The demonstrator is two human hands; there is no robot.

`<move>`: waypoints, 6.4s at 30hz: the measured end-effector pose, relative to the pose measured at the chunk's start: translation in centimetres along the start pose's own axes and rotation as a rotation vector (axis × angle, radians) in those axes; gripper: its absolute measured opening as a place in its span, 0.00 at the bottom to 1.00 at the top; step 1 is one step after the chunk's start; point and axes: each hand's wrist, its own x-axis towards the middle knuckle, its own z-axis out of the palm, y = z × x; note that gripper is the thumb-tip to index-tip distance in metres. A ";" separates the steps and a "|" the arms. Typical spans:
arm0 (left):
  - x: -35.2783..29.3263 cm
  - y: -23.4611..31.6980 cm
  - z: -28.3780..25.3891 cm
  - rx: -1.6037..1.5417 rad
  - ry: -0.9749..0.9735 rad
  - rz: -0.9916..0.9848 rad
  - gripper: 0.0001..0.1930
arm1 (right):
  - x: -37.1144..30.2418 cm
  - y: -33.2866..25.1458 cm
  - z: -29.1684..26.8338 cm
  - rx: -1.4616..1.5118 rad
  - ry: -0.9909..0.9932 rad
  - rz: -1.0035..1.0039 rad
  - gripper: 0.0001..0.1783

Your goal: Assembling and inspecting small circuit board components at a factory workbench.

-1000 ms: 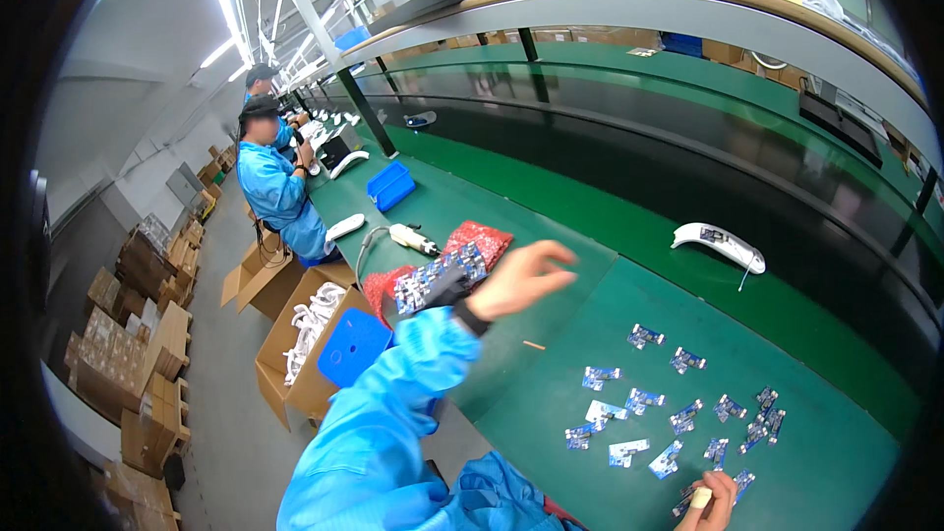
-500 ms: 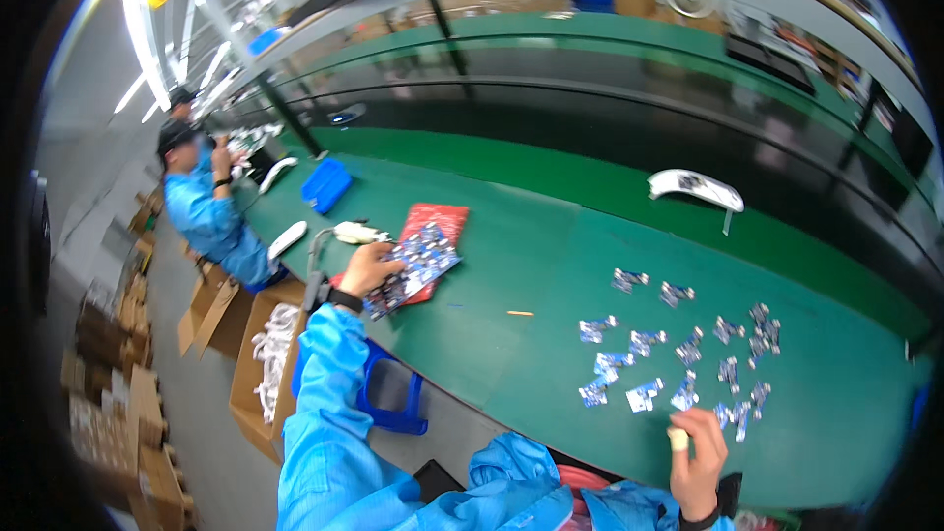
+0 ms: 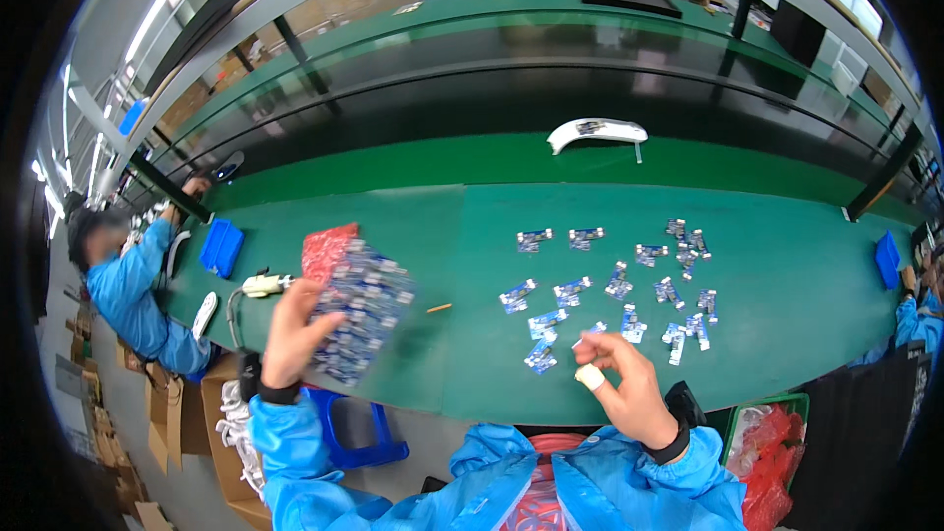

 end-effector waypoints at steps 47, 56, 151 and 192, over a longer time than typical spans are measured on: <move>-4.4 6.3 22.0 -0.836 -0.753 -0.395 0.11 | -4.6 -1.5 -3.3 0.117 0.079 0.189 0.10; -5.4 8.2 28.9 -0.505 -1.237 -0.252 0.10 | -10.3 -2.5 -7.7 0.066 0.057 0.221 0.09; -9.0 9.3 39.5 -0.768 -1.000 -0.529 0.18 | -14.6 3.7 -12.0 0.187 0.417 0.242 0.10; -6.4 3.8 32.7 -0.930 -0.627 -0.426 0.07 | -2.6 1.9 -8.2 0.021 -0.144 0.159 0.12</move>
